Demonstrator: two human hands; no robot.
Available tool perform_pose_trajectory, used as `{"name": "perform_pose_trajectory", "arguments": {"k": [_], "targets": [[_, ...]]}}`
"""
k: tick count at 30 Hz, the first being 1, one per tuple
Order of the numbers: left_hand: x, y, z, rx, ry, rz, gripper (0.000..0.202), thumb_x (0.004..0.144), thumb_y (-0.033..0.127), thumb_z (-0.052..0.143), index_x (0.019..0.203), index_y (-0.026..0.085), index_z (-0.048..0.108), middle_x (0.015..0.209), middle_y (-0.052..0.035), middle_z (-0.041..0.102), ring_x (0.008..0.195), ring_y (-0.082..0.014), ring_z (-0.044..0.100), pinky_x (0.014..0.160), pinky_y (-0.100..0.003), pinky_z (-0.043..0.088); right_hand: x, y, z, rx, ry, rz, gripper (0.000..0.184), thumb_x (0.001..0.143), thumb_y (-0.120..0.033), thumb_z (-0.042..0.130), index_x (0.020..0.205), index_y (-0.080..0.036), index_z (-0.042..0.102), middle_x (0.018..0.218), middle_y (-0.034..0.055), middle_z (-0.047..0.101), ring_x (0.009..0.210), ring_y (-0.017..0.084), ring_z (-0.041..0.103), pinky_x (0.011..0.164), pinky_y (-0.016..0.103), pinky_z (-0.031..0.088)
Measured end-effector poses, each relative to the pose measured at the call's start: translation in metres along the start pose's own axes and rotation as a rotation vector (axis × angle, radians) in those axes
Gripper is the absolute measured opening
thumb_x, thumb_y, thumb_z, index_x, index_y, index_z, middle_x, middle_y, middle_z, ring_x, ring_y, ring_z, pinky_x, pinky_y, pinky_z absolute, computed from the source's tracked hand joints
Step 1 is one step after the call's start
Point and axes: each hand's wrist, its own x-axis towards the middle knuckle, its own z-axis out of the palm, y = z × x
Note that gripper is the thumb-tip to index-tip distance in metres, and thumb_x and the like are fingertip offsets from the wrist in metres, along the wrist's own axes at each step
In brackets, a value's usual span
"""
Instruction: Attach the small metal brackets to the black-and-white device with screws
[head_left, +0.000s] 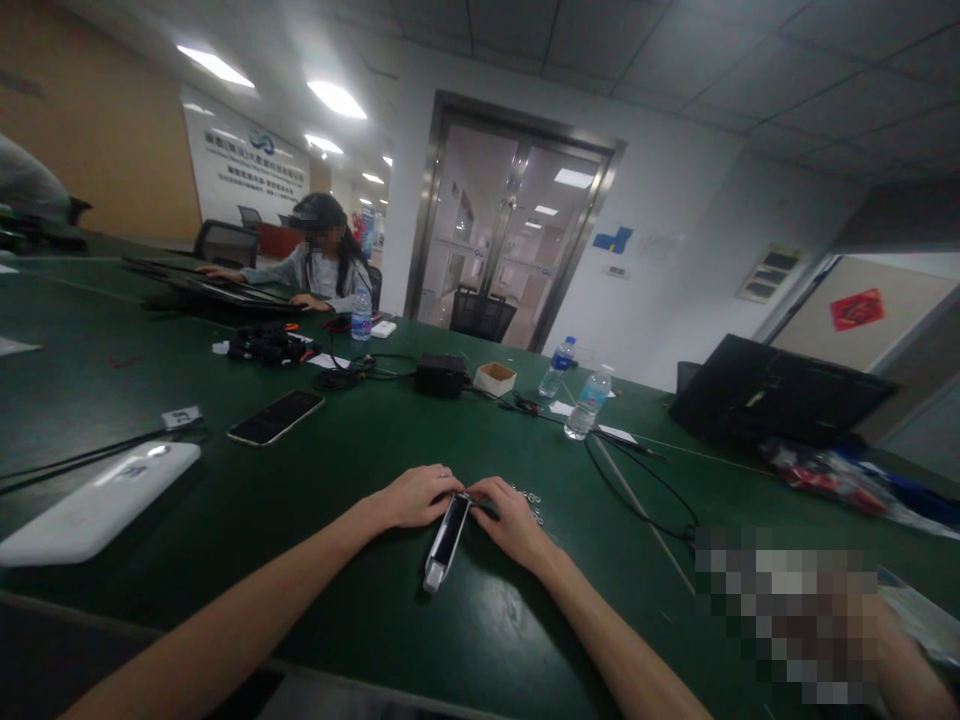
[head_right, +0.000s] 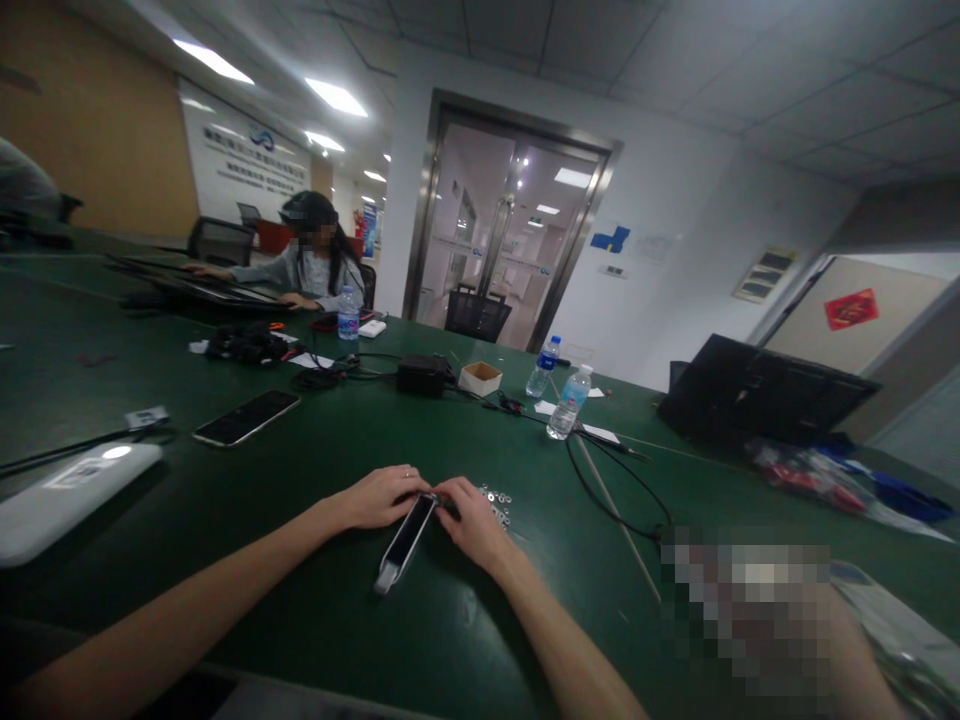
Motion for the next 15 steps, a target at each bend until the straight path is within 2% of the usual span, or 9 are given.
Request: {"name": "perform_pose_trajectory", "arguments": {"k": [5,9,12,15], "targets": [[0.001,-0.001,0.000,0.041,-0.006,-0.012,0.027,0.095,0.022,0.045,0.117,0.023,0.061,0.106,-0.0054,0.063,0.098,-0.0198,0.059,0.084,-0.029,0.046,-0.001,0.014,-0.033,-0.254,0.026,-0.012,0.021,0.091,-0.022,0.051,0.109,-0.021,0.062,0.108,0.0087,0.063,0.102,0.021,0.058,0.091,0.038,0.047],[0.001,-0.001,0.000,0.052,-0.029,-0.046,0.028,0.095,0.024,0.045,0.118,0.022,0.061,0.107,-0.0063,0.063,0.096,-0.0202,0.060,0.080,-0.029,0.047,-0.009,0.040,-0.063,-0.470,-0.028,0.149,0.022,0.091,-0.018,0.048,0.107,-0.017,0.063,0.107,0.0111,0.064,0.101,0.023,0.058,0.089,0.038,0.046],[0.001,-0.001,0.000,0.060,-0.021,-0.041,0.027,0.096,0.024,0.045,0.117,0.022,0.061,0.107,-0.0057,0.063,0.096,-0.0199,0.060,0.082,-0.029,0.047,-0.016,0.057,-0.073,-0.523,-0.110,0.267,0.023,0.090,-0.015,0.048,0.106,-0.017,0.065,0.106,0.0112,0.064,0.102,0.022,0.059,0.090,0.034,0.046],[0.002,-0.001,0.000,0.069,-0.014,-0.044,0.027,0.095,0.022,0.045,0.116,0.022,0.061,0.106,-0.0052,0.064,0.096,-0.0194,0.060,0.082,-0.028,0.047,-0.019,0.062,-0.073,-0.522,-0.173,0.304,0.024,0.090,-0.015,0.049,0.106,-0.019,0.066,0.105,0.0102,0.065,0.102,0.021,0.060,0.088,0.030,0.045]]}}
